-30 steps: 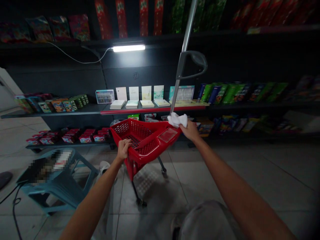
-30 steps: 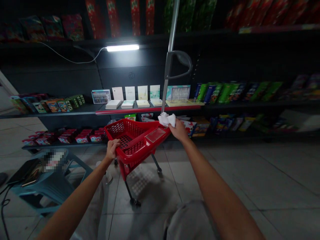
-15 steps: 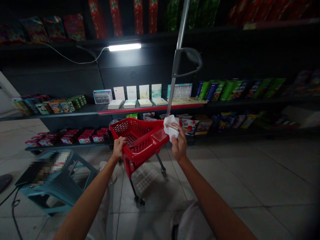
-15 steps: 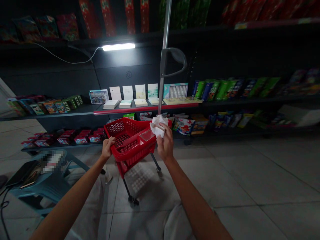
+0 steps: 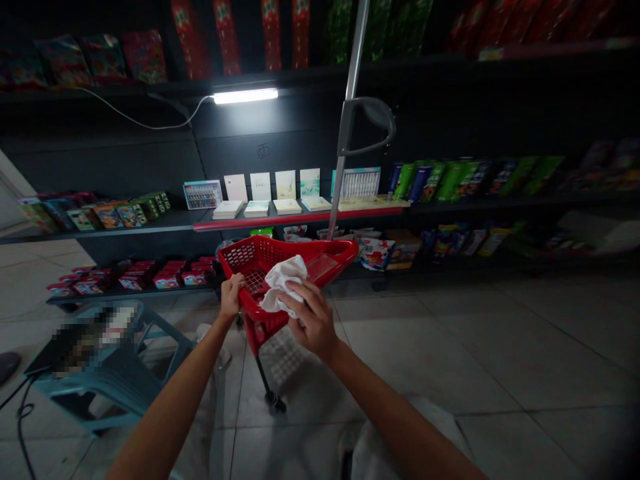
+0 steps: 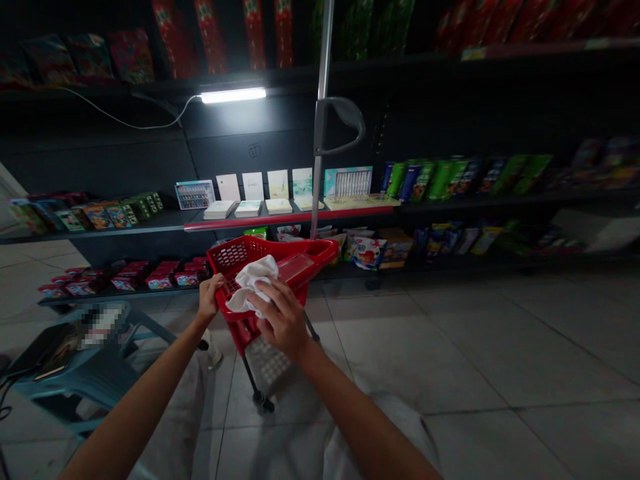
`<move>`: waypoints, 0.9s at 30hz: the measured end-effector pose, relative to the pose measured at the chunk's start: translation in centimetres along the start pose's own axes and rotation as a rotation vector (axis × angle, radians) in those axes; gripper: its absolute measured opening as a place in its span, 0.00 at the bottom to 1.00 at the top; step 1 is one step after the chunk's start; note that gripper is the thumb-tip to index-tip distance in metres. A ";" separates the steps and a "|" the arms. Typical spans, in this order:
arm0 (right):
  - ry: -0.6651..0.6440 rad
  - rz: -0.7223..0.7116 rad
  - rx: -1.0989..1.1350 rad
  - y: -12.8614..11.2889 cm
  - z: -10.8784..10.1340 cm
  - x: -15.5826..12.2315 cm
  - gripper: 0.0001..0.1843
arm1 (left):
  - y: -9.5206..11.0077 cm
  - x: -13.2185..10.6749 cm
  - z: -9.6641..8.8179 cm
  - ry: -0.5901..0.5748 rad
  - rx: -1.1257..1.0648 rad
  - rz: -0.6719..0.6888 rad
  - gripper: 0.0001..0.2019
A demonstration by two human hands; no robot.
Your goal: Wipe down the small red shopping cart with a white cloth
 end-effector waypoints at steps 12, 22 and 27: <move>-0.112 -0.005 -0.065 4.0 -1.8 2.3 0.26 | 0.2 0.5 -1.0 -0.092 0.001 -0.068 0.20; 0.158 0.388 -0.222 12.3 -3.4 1.6 0.15 | -0.4 1.5 -1.1 -0.137 -0.077 -0.080 0.15; 0.153 0.384 -0.252 10.9 -2.7 1.6 0.17 | 1.0 4.0 -2.1 -0.114 -0.104 -0.242 0.13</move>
Point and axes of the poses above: each hand's wrist, its own x-axis towards the middle knuckle, its own z-axis out of the palm, y = z × x, the point moved 1 cm from there along x, towards the middle knuckle
